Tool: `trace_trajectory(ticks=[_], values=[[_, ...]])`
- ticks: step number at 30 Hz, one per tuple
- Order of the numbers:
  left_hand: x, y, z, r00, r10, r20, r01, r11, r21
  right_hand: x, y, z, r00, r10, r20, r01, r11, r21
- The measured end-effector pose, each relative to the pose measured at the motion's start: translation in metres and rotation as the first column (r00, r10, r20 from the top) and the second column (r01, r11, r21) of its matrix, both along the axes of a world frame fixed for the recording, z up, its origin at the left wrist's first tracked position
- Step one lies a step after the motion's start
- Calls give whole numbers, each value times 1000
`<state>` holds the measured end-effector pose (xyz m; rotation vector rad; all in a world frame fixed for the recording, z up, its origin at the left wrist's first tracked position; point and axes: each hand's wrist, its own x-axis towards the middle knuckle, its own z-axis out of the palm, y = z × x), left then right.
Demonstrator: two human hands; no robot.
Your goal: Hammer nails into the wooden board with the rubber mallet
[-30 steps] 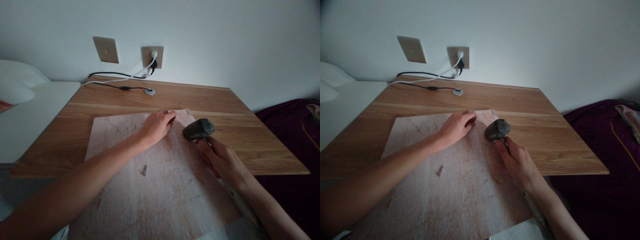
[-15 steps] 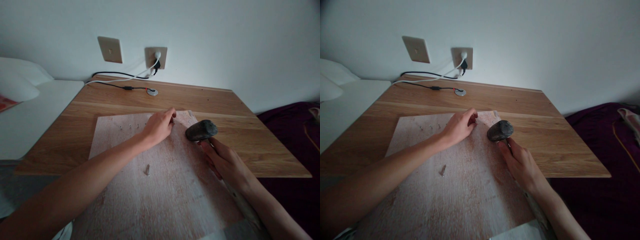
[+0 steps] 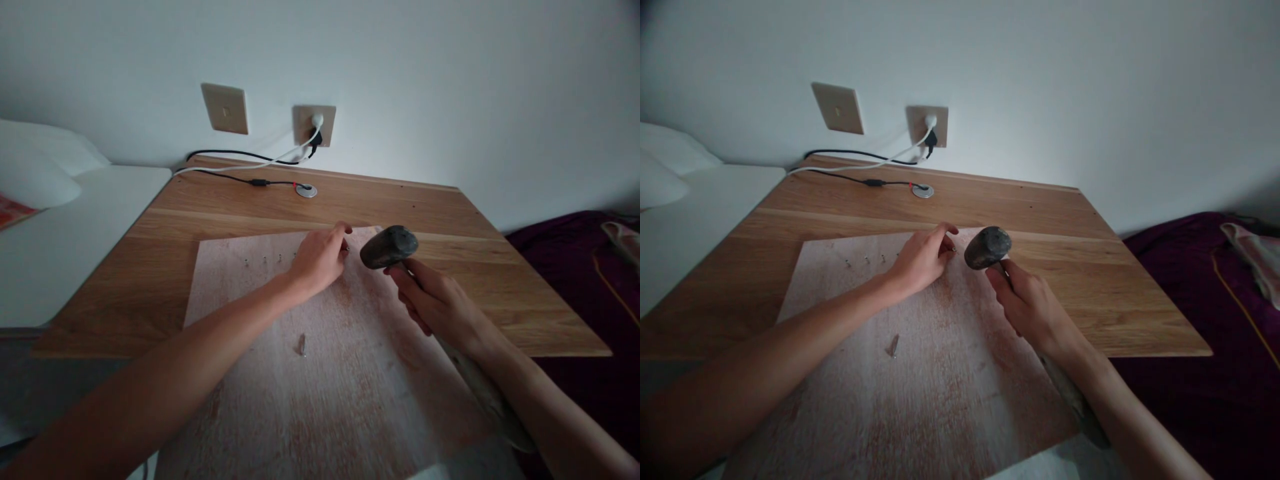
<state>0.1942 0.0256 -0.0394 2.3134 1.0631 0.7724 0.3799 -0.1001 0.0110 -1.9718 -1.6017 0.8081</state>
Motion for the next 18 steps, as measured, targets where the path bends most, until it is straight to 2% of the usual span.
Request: trace_trajectory(ticks=[3,7,13,18], values=[[-1,0,0,1000,-14,10,14,1000,-8,-9,14,8,999,35,11,-36,997,74],[-2,-1,0,1000,-10,16,9,999,34,-15,23,11,994,81,69,-84,996,28],[0,0,-2,1000,-9,16,9,1000,23,-3,6,0,1000,-13,20,14,999,-43],[1,0,0,1000,-10,1,10,1000,13,8,-5,-10,999,6,49,-2,997,-81]])
